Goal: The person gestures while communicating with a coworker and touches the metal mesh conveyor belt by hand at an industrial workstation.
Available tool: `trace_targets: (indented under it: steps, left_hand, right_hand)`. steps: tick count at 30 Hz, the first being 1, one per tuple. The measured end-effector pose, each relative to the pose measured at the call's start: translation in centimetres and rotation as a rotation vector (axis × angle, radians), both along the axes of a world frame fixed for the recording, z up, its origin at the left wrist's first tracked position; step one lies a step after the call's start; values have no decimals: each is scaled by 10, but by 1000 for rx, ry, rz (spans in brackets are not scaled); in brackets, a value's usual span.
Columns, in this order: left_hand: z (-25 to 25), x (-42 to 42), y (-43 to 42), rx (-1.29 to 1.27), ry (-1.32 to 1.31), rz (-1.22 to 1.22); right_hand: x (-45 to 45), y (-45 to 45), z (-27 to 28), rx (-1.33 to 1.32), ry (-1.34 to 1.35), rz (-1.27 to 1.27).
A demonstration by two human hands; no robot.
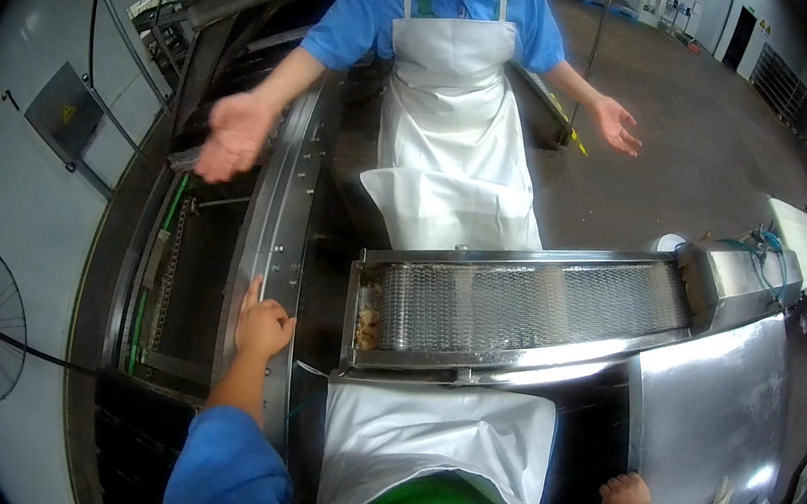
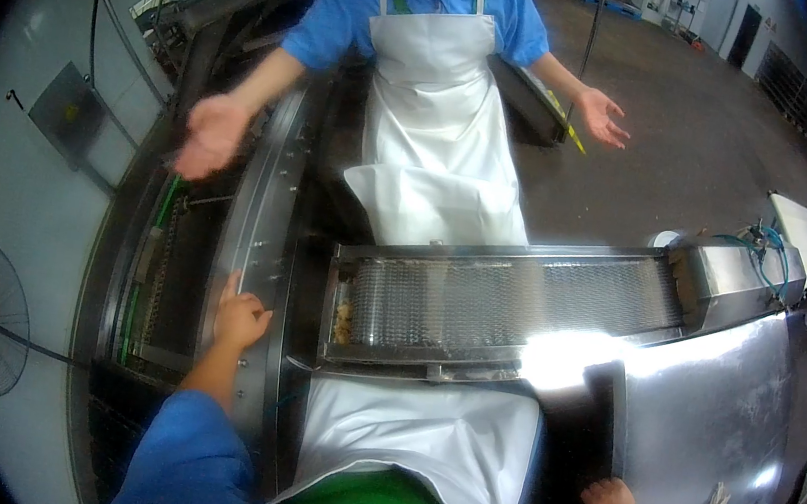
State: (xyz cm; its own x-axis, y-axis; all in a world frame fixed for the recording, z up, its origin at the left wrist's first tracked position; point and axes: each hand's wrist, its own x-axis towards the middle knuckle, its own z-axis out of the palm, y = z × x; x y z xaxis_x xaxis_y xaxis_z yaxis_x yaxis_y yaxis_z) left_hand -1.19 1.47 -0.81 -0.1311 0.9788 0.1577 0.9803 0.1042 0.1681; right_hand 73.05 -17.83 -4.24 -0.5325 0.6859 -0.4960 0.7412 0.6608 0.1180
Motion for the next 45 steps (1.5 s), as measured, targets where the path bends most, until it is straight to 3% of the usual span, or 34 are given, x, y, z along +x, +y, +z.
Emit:
trace_targets:
  steps: [45]
  left_hand:
    - [1, 1, 1, -24, 15, 1]
  right_hand:
    - [1, 2, 0, 8, 69, 3]
